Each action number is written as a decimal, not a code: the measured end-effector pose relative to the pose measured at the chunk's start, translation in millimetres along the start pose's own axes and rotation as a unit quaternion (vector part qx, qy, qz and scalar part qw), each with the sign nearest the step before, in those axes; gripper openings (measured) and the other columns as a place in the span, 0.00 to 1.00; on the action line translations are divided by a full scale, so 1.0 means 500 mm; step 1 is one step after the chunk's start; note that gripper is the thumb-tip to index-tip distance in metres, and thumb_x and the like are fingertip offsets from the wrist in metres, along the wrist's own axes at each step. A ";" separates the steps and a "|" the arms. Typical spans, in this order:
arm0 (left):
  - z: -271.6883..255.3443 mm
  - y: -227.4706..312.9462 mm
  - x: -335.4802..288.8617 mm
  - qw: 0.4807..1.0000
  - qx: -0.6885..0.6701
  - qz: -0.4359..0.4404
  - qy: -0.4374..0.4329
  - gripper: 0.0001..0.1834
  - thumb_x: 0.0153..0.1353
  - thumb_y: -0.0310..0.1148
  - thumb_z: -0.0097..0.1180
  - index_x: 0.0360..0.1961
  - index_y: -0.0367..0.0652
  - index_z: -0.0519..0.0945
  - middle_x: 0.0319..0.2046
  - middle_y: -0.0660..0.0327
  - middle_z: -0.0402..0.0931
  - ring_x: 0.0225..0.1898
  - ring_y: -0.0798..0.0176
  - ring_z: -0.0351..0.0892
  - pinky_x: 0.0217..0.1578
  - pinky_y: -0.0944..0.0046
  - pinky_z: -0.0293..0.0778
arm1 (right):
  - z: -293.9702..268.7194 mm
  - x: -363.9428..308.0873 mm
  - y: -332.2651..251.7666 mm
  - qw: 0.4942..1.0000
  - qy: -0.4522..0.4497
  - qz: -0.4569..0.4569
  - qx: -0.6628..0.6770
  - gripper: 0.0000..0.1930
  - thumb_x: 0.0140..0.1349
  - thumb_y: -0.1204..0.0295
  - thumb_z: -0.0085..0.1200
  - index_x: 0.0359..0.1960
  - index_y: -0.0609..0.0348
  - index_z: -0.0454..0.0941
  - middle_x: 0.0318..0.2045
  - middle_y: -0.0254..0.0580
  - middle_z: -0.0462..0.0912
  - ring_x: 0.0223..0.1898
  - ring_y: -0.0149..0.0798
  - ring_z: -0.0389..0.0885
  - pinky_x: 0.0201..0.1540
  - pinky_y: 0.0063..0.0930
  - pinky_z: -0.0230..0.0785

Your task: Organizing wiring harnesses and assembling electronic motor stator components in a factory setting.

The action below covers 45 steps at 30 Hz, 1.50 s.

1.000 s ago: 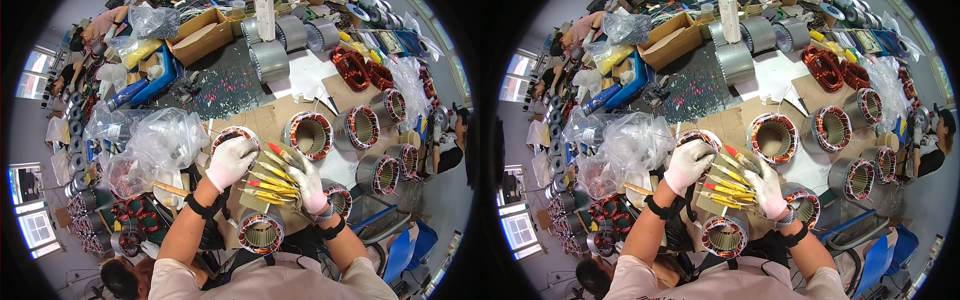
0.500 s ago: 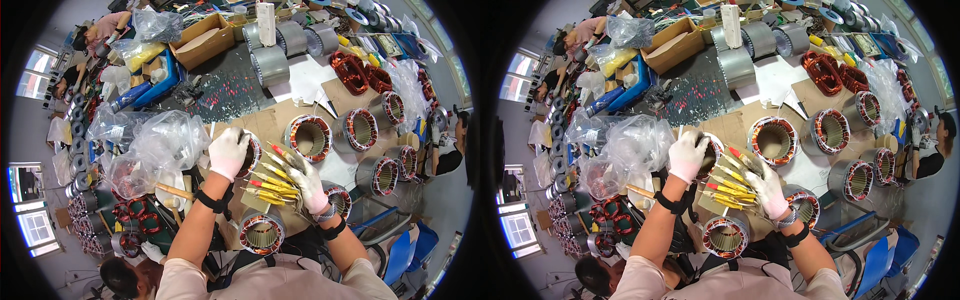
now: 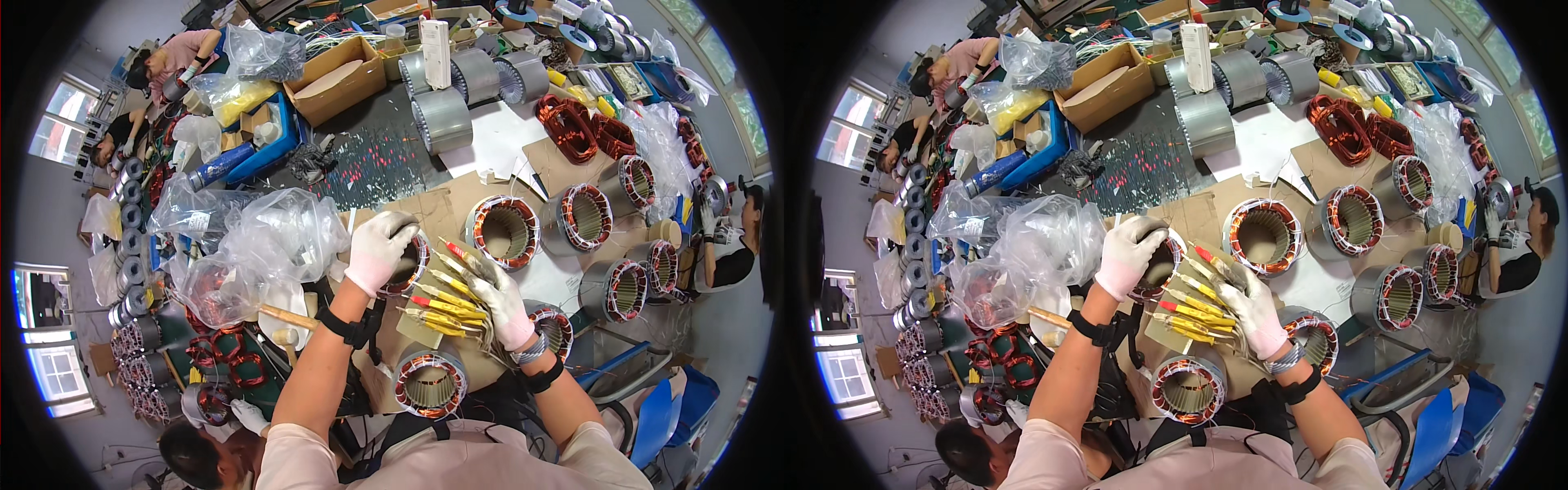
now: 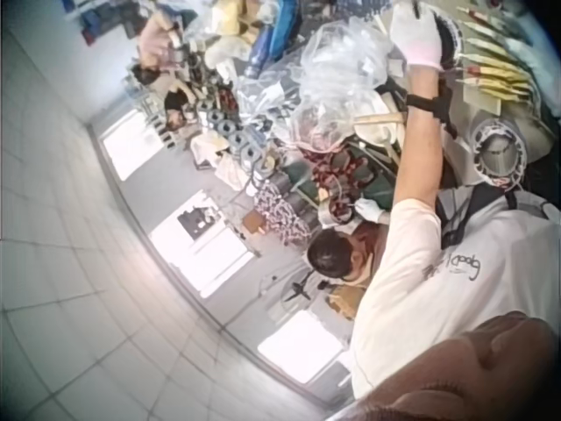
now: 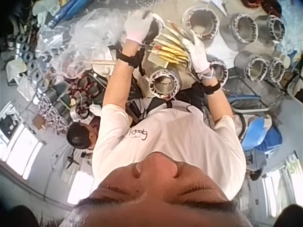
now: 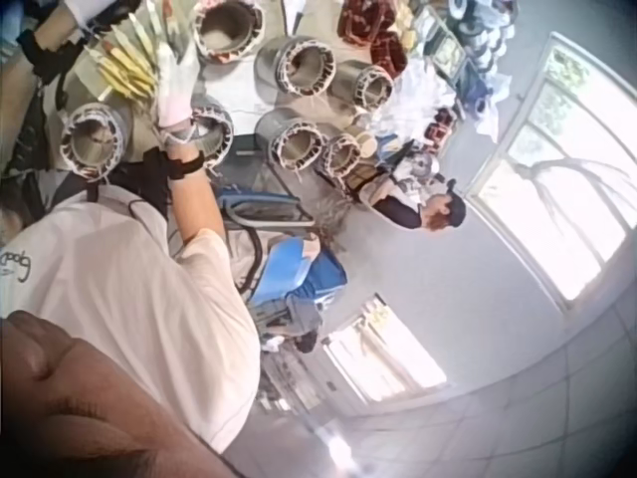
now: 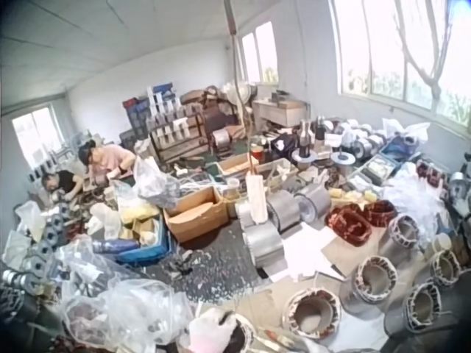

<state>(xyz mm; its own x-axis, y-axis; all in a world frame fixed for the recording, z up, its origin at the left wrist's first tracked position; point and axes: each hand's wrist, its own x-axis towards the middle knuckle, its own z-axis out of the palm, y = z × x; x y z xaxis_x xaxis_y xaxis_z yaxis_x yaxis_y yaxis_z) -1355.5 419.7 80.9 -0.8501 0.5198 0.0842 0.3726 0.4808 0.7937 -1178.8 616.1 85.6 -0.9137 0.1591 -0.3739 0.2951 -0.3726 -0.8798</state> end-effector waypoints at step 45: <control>-0.086 0.124 -0.013 0.982 -0.146 -0.019 -0.118 0.16 0.73 0.27 0.55 0.58 0.34 0.81 0.44 0.58 0.88 0.41 0.67 0.86 0.46 0.66 0.81 | -0.020 -0.004 0.015 0.997 -0.022 0.028 0.073 0.44 0.63 0.69 0.65 0.77 0.67 0.56 0.71 0.48 0.70 0.71 0.40 0.70 0.75 0.36 0.61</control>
<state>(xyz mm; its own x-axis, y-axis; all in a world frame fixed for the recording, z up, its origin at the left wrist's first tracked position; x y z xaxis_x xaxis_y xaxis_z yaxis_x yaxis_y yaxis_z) -1343.1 415.8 155.7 -0.7381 0.6716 -0.0641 0.1905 0.2986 0.9352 -1172.2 622.1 76.7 -0.9090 0.0950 -0.4058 0.3058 -0.5097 -0.8042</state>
